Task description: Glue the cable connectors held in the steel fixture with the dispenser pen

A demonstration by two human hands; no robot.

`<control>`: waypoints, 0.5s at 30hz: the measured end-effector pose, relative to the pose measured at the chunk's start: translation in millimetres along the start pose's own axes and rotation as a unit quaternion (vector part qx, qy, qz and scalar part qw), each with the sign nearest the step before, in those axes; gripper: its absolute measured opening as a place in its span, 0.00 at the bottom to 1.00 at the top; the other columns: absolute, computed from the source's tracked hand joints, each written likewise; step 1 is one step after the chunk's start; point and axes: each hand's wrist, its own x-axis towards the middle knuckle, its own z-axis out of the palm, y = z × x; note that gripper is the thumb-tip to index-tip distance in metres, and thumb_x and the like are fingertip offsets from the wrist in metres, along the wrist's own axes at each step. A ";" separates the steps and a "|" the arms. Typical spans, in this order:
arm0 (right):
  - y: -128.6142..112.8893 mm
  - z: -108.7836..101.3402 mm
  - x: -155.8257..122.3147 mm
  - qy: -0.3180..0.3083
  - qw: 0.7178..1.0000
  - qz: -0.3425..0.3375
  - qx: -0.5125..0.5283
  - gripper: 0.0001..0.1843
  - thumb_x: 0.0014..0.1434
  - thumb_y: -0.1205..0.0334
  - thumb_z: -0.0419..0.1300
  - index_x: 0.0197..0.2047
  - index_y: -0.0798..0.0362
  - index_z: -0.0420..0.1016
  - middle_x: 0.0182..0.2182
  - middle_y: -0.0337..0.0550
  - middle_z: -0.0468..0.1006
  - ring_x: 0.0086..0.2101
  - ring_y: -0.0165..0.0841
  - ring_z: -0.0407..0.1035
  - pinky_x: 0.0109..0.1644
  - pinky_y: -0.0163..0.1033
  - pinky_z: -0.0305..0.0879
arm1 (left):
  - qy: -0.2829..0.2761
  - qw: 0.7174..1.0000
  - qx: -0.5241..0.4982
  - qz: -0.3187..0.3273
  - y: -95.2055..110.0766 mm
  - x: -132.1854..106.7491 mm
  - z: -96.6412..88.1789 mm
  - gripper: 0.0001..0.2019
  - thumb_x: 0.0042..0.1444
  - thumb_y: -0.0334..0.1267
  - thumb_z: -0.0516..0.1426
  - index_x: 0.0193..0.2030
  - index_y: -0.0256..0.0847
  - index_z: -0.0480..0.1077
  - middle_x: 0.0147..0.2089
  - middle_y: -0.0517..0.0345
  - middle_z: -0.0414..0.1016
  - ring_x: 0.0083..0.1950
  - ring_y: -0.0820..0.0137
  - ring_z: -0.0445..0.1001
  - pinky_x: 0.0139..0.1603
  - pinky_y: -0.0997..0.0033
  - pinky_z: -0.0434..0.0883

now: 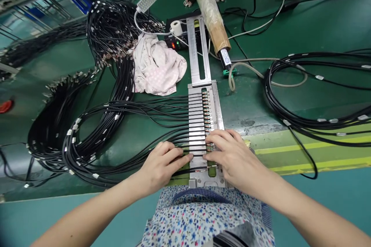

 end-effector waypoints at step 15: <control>10.2 8.5 -14.9 0.070 0.996 -0.049 0.010 0.25 0.53 0.81 0.46 0.47 0.48 0.71 0.51 0.49 0.66 0.53 0.41 0.59 0.51 0.55 0.61 | -0.008 0.994 0.067 -0.091 34.3 -12.4 -5.5 0.10 0.62 0.31 0.48 0.45 0.35 0.68 0.41 0.52 0.71 0.39 0.64 0.61 0.35 0.63 0.56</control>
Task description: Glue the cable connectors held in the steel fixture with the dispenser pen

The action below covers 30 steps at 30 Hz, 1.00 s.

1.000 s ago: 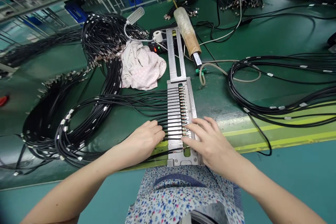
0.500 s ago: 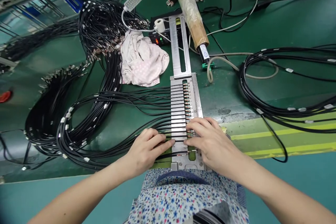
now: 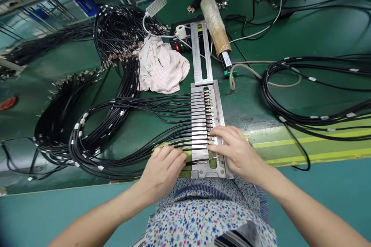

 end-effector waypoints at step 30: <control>-16.7 -12.6 -19.1 0.093 0.992 0.082 0.037 0.22 0.57 0.78 0.48 0.49 0.48 0.69 0.50 0.50 0.67 0.51 0.37 0.65 0.48 0.46 0.69 | -0.129 0.991 -0.031 -0.029 -17.9 19.4 -32.6 0.13 0.60 0.25 0.45 0.30 0.37 0.68 0.28 0.57 0.67 0.29 0.70 0.62 0.33 0.66 0.50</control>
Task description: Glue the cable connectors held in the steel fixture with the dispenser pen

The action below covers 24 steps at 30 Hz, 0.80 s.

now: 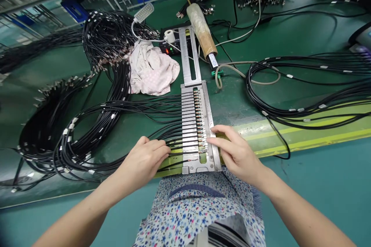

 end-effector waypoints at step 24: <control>-0.1 9.3 6.7 -0.073 0.993 -0.075 -0.061 0.25 0.53 0.80 0.46 0.49 0.51 0.69 0.50 0.52 0.68 0.52 0.42 0.60 0.49 0.53 0.64 | 0.010 1.000 0.015 0.016 6.5 6.1 1.4 0.12 0.51 0.18 0.46 0.29 0.38 0.63 0.29 0.57 0.63 0.31 0.68 0.59 0.33 0.65 0.52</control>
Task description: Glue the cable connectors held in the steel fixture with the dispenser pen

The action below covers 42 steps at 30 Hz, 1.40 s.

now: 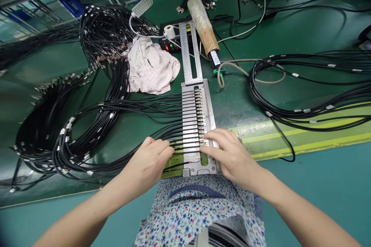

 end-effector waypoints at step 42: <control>-0.7 6.3 -15.2 0.123 0.983 0.099 0.089 0.21 0.57 0.78 0.49 0.47 0.49 0.73 0.48 0.50 0.68 0.49 0.36 0.66 0.49 0.45 0.67 | 0.300 0.946 -0.125 0.006 22.1 -18.0 41.0 0.09 0.58 0.23 0.50 0.41 0.35 0.67 0.34 0.53 0.72 0.35 0.69 0.66 0.34 0.69 0.59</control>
